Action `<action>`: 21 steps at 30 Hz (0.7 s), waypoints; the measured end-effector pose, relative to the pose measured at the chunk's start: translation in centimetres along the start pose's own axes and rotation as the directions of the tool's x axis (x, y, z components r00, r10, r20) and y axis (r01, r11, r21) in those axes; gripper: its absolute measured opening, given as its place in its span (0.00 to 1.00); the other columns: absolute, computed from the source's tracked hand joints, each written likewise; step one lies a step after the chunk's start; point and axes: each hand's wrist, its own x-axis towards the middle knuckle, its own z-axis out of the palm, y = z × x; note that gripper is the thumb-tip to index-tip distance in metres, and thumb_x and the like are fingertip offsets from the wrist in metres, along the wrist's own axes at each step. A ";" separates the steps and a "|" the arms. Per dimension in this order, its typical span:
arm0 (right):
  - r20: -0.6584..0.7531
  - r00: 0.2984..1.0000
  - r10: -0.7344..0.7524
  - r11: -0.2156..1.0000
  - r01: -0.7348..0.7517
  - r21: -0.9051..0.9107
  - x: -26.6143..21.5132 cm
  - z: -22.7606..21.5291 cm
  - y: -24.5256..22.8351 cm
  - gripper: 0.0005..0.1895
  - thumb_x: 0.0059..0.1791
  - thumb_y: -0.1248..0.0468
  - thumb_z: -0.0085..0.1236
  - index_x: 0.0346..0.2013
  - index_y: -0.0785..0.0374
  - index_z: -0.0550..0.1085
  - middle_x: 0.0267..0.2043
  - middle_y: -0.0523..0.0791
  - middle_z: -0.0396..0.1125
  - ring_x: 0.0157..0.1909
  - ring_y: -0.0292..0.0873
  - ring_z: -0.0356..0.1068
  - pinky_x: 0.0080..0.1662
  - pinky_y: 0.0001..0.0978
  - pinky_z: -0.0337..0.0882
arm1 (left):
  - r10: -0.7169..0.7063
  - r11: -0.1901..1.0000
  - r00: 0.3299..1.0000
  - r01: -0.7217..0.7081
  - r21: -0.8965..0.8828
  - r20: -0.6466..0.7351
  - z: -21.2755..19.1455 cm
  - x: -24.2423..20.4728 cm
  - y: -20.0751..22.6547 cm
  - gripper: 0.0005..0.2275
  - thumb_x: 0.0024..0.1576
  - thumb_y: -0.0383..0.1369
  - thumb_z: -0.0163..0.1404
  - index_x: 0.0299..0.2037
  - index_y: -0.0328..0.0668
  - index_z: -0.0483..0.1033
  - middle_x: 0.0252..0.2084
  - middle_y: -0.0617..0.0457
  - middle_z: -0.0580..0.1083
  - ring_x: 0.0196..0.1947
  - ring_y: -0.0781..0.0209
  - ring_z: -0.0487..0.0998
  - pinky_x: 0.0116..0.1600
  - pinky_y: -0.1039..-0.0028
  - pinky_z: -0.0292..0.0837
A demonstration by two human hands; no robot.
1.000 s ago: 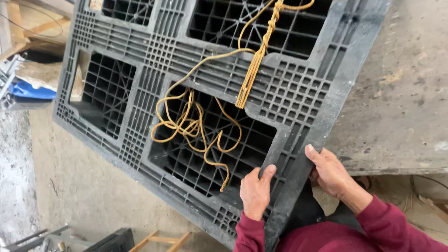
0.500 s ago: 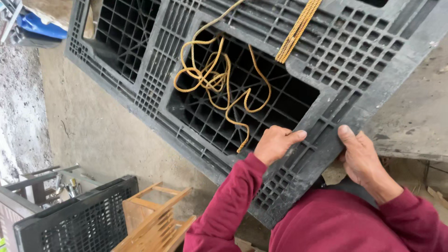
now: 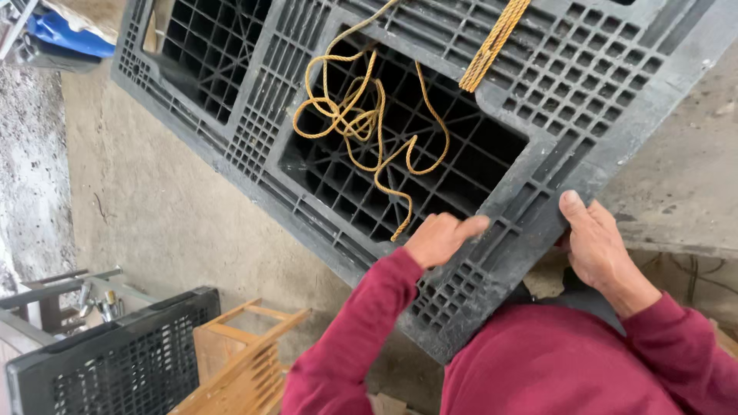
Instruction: The person uses a heated tool to melt and mark sections of a black plastic pallet and an angle grinder to cut and smooth parts of the same pallet on a workbench.
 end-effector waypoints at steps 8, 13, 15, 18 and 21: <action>0.109 0.988 -0.112 0.985 0.096 0.142 -0.4 0.3 -0.4 0.18 0.60 0.53 0.44 0.56 0.62 0.70 0.52 0.43 0.70 0.48 0.39 0.69 0.49 0.37 0.71 | -0.298 0.954 0.948 0.293 0.064 0.108 -1.9 -5.5 1.7 0.27 0.65 0.53 0.38 0.29 0.40 0.80 0.29 0.43 0.78 0.35 0.40 0.79 0.41 0.52 0.72; 0.103 0.983 -0.151 0.983 0.139 0.119 0.4 0.0 0.3 0.17 0.61 0.54 0.45 0.54 0.64 0.70 0.54 0.42 0.70 0.51 0.36 0.69 0.53 0.33 0.69 | -0.025 0.968 1.000 0.023 0.248 0.007 1.6 -5.7 -0.1 0.24 0.69 0.47 0.34 0.34 0.39 0.77 0.30 0.42 0.76 0.32 0.35 0.76 0.39 0.48 0.69; 0.107 0.980 -0.167 0.982 0.155 0.109 0.6 0.0 -0.2 0.17 0.60 0.54 0.44 0.54 0.63 0.71 0.54 0.41 0.71 0.52 0.34 0.69 0.54 0.31 0.69 | 0.108 0.964 0.993 -0.091 0.248 -0.056 1.7 -6.0 -0.4 0.21 0.69 0.43 0.34 0.37 0.39 0.78 0.29 0.40 0.75 0.30 0.35 0.74 0.38 0.48 0.67; 0.089 0.993 -0.081 0.986 0.067 0.153 0.2 0.3 0.2 0.17 0.61 0.54 0.43 0.53 0.64 0.71 0.51 0.44 0.70 0.46 0.39 0.69 0.48 0.37 0.71 | -0.160 0.986 0.987 0.159 0.051 0.008 0.6 -5.6 0.2 0.26 0.69 0.48 0.38 0.27 0.35 0.77 0.30 0.39 0.76 0.34 0.34 0.76 0.44 0.49 0.68; 0.074 0.992 -0.103 0.985 0.091 0.147 0.1 0.6 -0.2 0.17 0.61 0.55 0.43 0.53 0.66 0.70 0.53 0.45 0.70 0.49 0.39 0.70 0.51 0.36 0.71 | -0.242 0.969 0.967 0.245 -0.039 0.076 -1.4 -4.9 1.2 0.26 0.65 0.50 0.41 0.27 0.36 0.79 0.29 0.39 0.77 0.35 0.36 0.77 0.44 0.51 0.70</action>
